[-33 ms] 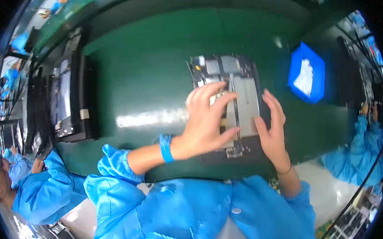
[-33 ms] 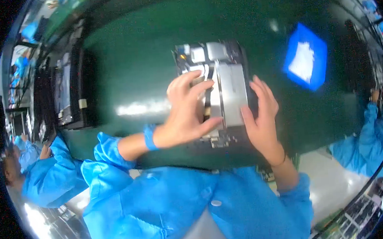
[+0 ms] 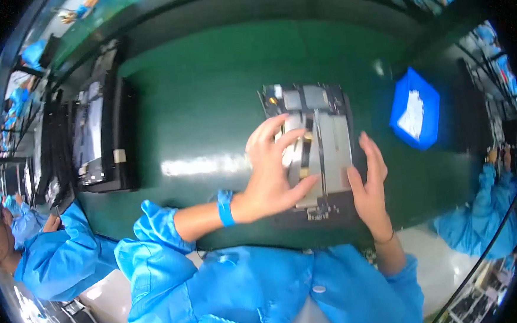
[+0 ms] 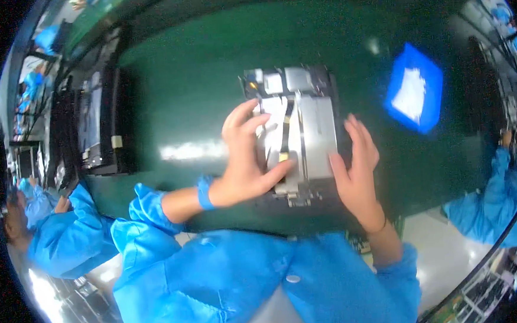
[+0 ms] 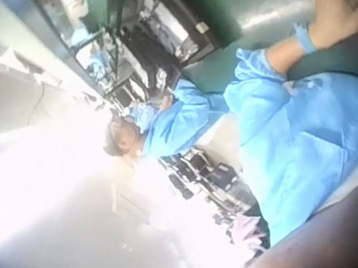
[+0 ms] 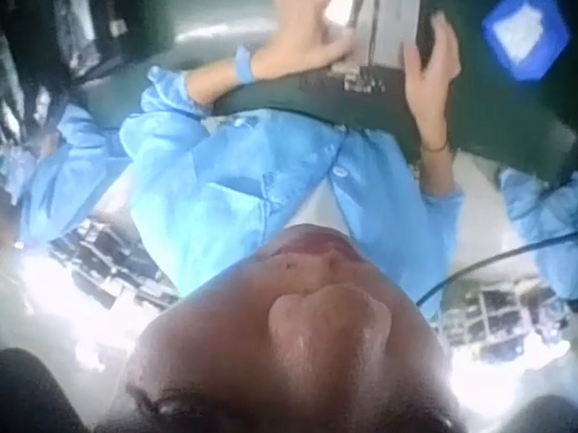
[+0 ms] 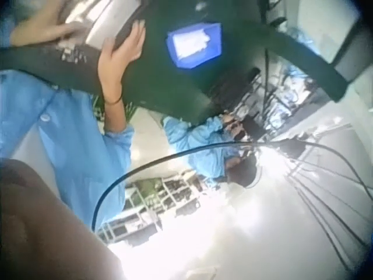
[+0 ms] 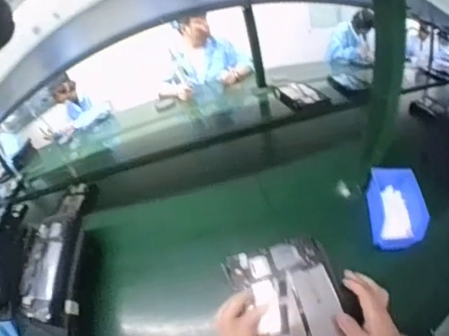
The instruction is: The person attaches ribbon cables and adhesive strips to electronic device assemblies by hand and places the devices onto the conveyor belt.
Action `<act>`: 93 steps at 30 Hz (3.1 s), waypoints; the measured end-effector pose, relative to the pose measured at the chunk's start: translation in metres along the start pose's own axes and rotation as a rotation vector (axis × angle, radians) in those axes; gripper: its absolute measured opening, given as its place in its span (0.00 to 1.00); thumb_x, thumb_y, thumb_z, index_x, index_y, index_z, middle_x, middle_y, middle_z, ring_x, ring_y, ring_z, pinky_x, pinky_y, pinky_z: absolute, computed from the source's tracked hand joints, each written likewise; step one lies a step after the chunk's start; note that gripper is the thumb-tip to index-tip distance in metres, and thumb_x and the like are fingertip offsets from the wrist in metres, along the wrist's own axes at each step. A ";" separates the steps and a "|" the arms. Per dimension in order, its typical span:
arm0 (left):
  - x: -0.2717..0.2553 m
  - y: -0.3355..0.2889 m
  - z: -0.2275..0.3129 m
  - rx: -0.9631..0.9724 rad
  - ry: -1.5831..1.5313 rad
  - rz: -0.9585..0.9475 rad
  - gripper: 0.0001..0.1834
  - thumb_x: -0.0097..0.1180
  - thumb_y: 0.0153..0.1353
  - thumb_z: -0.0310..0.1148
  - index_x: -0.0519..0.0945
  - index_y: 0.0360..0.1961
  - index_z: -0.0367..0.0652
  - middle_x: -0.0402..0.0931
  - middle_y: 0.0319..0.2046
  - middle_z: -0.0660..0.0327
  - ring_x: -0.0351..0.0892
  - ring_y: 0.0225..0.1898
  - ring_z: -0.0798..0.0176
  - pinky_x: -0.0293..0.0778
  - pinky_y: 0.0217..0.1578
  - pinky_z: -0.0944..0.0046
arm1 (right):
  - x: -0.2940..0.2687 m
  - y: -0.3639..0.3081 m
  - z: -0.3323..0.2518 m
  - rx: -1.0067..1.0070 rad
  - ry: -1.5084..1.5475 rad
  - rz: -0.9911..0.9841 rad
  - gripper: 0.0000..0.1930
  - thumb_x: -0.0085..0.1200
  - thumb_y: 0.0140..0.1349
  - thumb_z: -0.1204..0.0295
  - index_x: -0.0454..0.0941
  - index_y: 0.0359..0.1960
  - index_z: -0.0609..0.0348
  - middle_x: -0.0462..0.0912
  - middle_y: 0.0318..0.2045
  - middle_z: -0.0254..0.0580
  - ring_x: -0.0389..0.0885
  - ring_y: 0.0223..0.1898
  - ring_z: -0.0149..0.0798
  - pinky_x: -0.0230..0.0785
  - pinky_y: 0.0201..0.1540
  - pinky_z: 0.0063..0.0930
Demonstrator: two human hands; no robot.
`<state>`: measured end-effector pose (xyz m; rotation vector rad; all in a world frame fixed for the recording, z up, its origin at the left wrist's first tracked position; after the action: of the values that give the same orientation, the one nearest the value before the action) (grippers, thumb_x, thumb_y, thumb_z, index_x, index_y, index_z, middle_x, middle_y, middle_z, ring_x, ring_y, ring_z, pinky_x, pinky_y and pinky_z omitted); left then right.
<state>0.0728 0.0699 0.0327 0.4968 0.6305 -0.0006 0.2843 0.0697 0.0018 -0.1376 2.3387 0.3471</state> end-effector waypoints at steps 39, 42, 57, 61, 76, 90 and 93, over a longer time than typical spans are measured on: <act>0.022 0.022 -0.071 -0.219 -0.490 0.180 0.32 0.50 0.68 0.32 0.53 0.68 0.34 0.51 0.67 0.47 0.55 0.68 0.50 0.56 0.66 0.54 | 0.085 0.358 0.064 0.156 0.621 0.263 0.28 0.49 0.56 0.78 0.67 0.61 0.71 0.76 0.56 0.58 0.76 0.56 0.48 0.65 0.60 0.33; 0.022 0.020 -0.071 -0.243 -0.471 0.152 0.31 0.51 0.67 0.30 0.55 0.67 0.34 0.52 0.66 0.48 0.56 0.67 0.50 0.57 0.66 0.54 | 0.086 0.347 0.057 0.084 0.467 0.317 0.23 0.51 0.58 0.71 0.75 0.56 0.63 0.78 0.56 0.52 0.75 0.59 0.49 0.62 0.63 0.36; -0.010 0.106 -0.132 -0.461 -0.083 0.375 0.31 0.55 0.59 0.32 0.62 0.62 0.36 0.65 0.59 0.46 0.60 0.64 0.46 0.56 0.64 0.51 | 0.060 0.212 0.031 -0.168 0.349 0.252 0.19 0.50 0.58 0.80 0.76 0.53 0.60 0.76 0.57 0.49 0.73 0.61 0.47 0.61 0.65 0.36; 0.032 0.098 -0.100 -0.125 -0.157 0.316 0.29 0.54 0.59 0.29 0.64 0.62 0.36 0.65 0.59 0.46 0.60 0.64 0.46 0.57 0.65 0.52 | 0.057 0.176 -0.008 -0.335 0.284 0.230 0.16 0.50 0.53 0.84 0.79 0.44 0.63 0.80 0.47 0.53 0.78 0.52 0.51 0.69 0.58 0.39; 0.065 0.084 -0.042 0.260 0.031 -0.359 0.20 0.55 0.48 0.22 0.80 0.46 0.39 0.77 0.52 0.52 0.72 0.59 0.46 0.64 0.60 0.50 | 0.059 0.076 -0.024 -0.536 0.102 -0.064 0.12 0.54 0.54 0.74 0.74 0.41 0.61 0.74 0.45 0.47 0.70 0.52 0.49 0.60 0.56 0.44; 0.062 0.083 -0.041 0.222 0.029 -0.373 0.20 0.55 0.49 0.22 0.80 0.46 0.40 0.77 0.53 0.53 0.71 0.59 0.47 0.63 0.60 0.51 | 0.060 0.074 -0.026 -0.568 0.185 0.012 0.10 0.54 0.48 0.75 0.72 0.35 0.58 0.74 0.40 0.45 0.69 0.48 0.49 0.60 0.53 0.45; 0.062 0.083 -0.039 0.229 0.029 -0.365 0.20 0.55 0.49 0.21 0.80 0.46 0.39 0.77 0.52 0.53 0.71 0.59 0.47 0.63 0.60 0.51 | 0.058 0.073 -0.027 -0.568 0.180 0.008 0.10 0.54 0.50 0.75 0.72 0.36 0.57 0.73 0.42 0.44 0.69 0.50 0.48 0.59 0.54 0.44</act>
<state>0.1128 0.1695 0.0073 0.5969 0.7468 -0.4148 0.2102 0.1325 -0.0058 -0.4464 2.3519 1.0336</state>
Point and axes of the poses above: each hand's wrist, its own y-axis towards the middle knuckle, its own x-axis out of the palm, z = x × y, the point moved 6 cm from there along y, towards the middle knuckle
